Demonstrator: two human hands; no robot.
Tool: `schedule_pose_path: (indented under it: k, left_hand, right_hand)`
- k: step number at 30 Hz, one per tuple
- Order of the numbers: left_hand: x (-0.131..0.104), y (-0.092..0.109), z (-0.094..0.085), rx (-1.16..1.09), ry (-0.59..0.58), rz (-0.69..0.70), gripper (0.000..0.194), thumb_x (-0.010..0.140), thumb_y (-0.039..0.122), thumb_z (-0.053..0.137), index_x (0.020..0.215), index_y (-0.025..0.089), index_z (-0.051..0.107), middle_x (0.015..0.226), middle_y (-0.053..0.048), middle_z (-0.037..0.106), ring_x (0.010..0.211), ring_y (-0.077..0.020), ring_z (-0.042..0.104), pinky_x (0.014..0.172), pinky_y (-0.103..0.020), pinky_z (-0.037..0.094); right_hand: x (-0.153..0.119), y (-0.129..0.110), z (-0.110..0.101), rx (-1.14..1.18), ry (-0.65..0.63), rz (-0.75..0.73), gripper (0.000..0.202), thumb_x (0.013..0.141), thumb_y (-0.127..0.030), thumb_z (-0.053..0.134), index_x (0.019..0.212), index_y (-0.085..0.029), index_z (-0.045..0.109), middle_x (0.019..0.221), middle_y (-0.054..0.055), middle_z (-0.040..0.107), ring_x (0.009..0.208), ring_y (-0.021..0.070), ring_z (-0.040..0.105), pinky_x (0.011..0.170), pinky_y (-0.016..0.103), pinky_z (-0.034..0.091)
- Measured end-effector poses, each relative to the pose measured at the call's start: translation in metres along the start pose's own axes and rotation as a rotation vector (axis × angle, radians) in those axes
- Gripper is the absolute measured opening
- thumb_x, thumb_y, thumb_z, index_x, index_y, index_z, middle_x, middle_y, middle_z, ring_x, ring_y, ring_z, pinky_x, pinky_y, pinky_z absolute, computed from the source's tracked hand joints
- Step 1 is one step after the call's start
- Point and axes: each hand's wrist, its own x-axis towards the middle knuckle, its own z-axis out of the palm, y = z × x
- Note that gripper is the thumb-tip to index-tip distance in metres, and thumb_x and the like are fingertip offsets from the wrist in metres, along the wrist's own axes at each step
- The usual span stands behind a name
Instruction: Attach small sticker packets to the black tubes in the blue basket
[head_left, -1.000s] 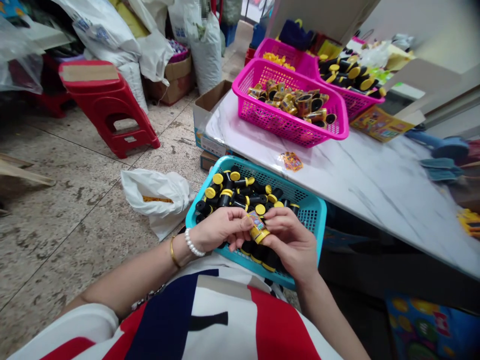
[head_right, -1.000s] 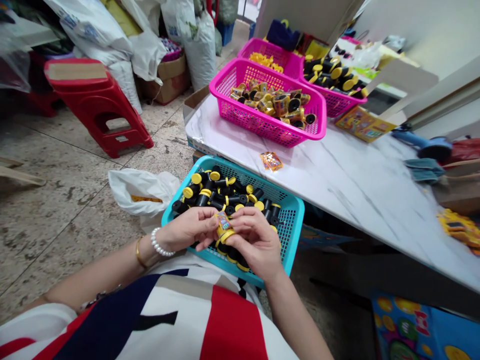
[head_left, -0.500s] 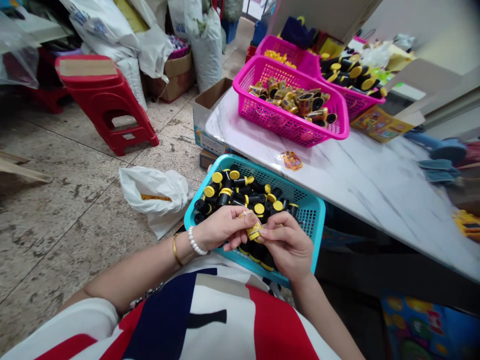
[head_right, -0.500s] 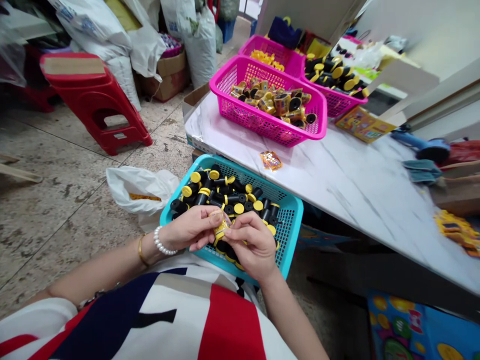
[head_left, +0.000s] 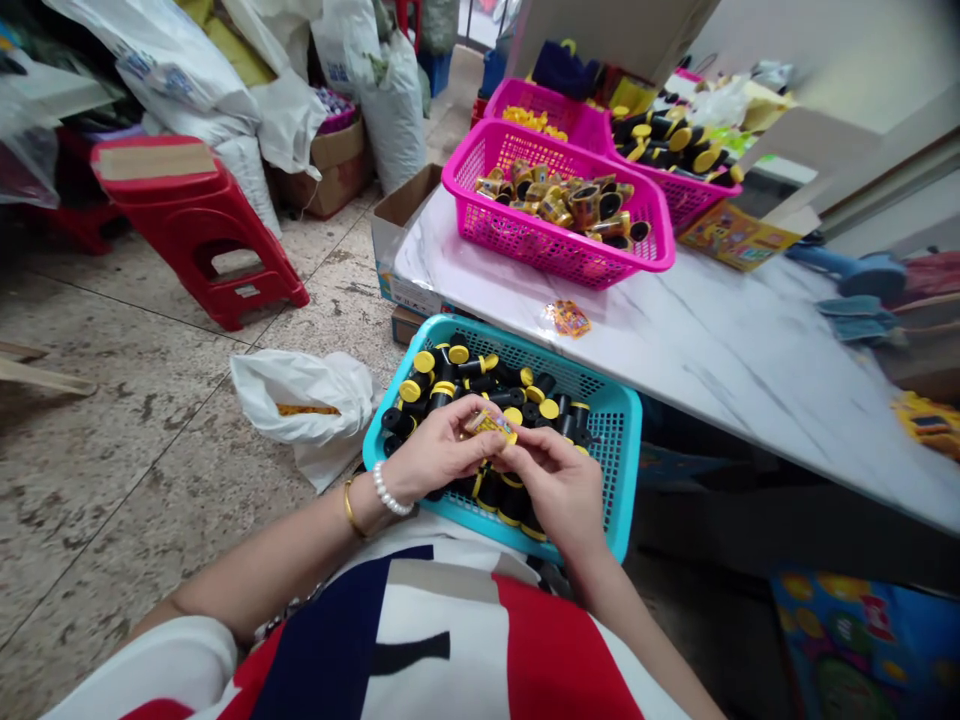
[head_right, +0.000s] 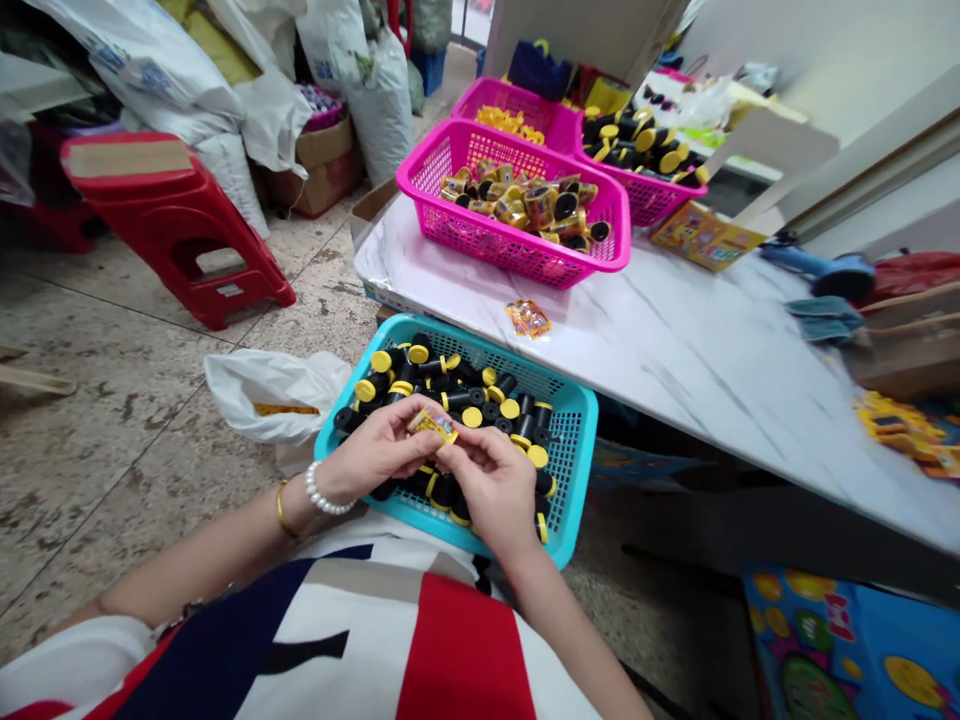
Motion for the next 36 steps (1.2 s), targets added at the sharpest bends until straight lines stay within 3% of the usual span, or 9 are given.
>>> schedule_pose_path:
  k: [3, 8, 13, 15, 19, 26, 30, 34, 36]
  left_hand:
    - [0.003, 0.001, -0.003, 0.129, -0.061, 0.037, 0.031, 0.08, 0.037, 0.066, 0.101, 0.016, 0.059, 0.068, 0.003, 0.054, 0.053, -0.0051, 0.047, 0.045, -0.014, 0.035]
    - [0.006, -0.002, -0.012, 0.154, -0.06, -0.052, 0.043, 0.082, 0.047, 0.06, 0.111, 0.016, 0.052, 0.054, 0.006, 0.052, 0.04, -0.0062, 0.045, 0.037, -0.015, 0.034]
    - [0.005, -0.006, -0.014, 0.011, -0.056, -0.188, 0.039, 0.081, 0.053, 0.059, 0.091, 0.017, 0.049, 0.06, 0.002, 0.06, 0.031, -0.0042, 0.043, 0.028, -0.013, 0.029]
    - [0.005, -0.005, -0.01, -0.016, -0.069, -0.22, 0.041, 0.081, 0.055, 0.057, 0.092, 0.017, 0.048, 0.058, 0.001, 0.062, 0.028, -0.0051, 0.044, 0.026, -0.013, 0.028]
    - [0.007, -0.002, -0.005, -0.165, -0.122, -0.216, 0.04, 0.084, 0.054, 0.054, 0.093, 0.016, 0.049, 0.061, -0.002, 0.065, 0.031, -0.0064, 0.048, 0.027, -0.013, 0.034]
    - [0.009, -0.009, 0.0, -0.182, -0.138, -0.219, 0.04, 0.085, 0.054, 0.053, 0.092, 0.016, 0.047, 0.06, -0.003, 0.065, 0.03, -0.0068, 0.049, 0.026, -0.012, 0.033]
    - [0.003, -0.002, -0.004, -0.087, -0.055, -0.143, 0.049, 0.085, 0.052, 0.053, 0.117, 0.017, 0.04, 0.074, -0.005, 0.068, 0.039, -0.0087, 0.054, 0.031, -0.015, 0.037]
    - [-0.01, 0.012, -0.025, 0.207, 0.197, 0.031, 0.046, 0.084, 0.047, 0.057, 0.116, 0.016, 0.046, 0.076, -0.002, 0.065, 0.043, -0.007, 0.051, 0.034, -0.015, 0.034]
    - [-0.015, 0.015, -0.039, 0.357, 0.31, 0.087, 0.038, 0.085, 0.045, 0.056, 0.109, 0.016, 0.054, 0.075, -0.002, 0.064, 0.048, -0.0081, 0.053, 0.041, -0.018, 0.039]
  right_hand:
    - [0.008, -0.001, -0.001, 0.176, -0.099, 0.186, 0.024, 0.076, -0.037, 0.072, 0.088, -0.016, 0.068, 0.066, 0.002, 0.07, 0.059, 0.0159, 0.066, 0.061, 0.03, 0.058]
    - [0.012, 0.003, -0.005, 0.284, -0.168, 0.208, 0.025, 0.081, -0.04, 0.067, 0.085, -0.016, 0.065, 0.065, 0.001, 0.068, 0.056, 0.0131, 0.065, 0.059, 0.027, 0.057]
    - [0.012, 0.004, -0.014, 0.233, -0.267, 0.043, 0.031, 0.081, -0.03, 0.069, 0.111, -0.025, 0.066, 0.106, 0.006, 0.067, 0.081, 0.0158, 0.067, 0.074, 0.032, 0.058]
    - [0.013, 0.003, -0.016, 0.15, -0.274, -0.081, 0.034, 0.078, -0.025, 0.072, 0.111, -0.03, 0.068, 0.117, 0.006, 0.061, 0.094, 0.019, 0.064, 0.078, 0.033, 0.057]
    - [0.015, 0.001, -0.018, 0.061, -0.19, -0.207, 0.022, 0.08, -0.021, 0.069, 0.099, -0.03, 0.073, 0.108, 0.005, 0.064, 0.101, 0.021, 0.061, 0.083, 0.034, 0.055]
    - [0.02, 0.004, -0.015, 0.053, -0.261, -0.234, 0.016, 0.076, -0.019, 0.072, 0.09, -0.028, 0.073, 0.1, 0.005, 0.059, 0.085, 0.0171, 0.063, 0.063, 0.027, 0.056]
    - [0.067, -0.017, -0.029, -0.097, -0.175, -0.347, 0.012, 0.076, -0.02, 0.072, 0.087, -0.024, 0.073, 0.101, 0.005, 0.06, 0.081, 0.0159, 0.063, 0.064, 0.027, 0.055]
    - [0.157, -0.072, -0.065, -0.285, 0.249, -0.668, 0.02, 0.079, -0.023, 0.069, 0.098, -0.022, 0.071, 0.095, 0.005, 0.062, 0.074, 0.0135, 0.06, 0.069, 0.029, 0.055]
    - [0.198, -0.092, -0.082, -0.463, 0.338, -0.762, 0.034, 0.078, -0.023, 0.069, 0.112, -0.022, 0.067, 0.113, 0.01, 0.059, 0.087, 0.0154, 0.061, 0.078, 0.03, 0.054]
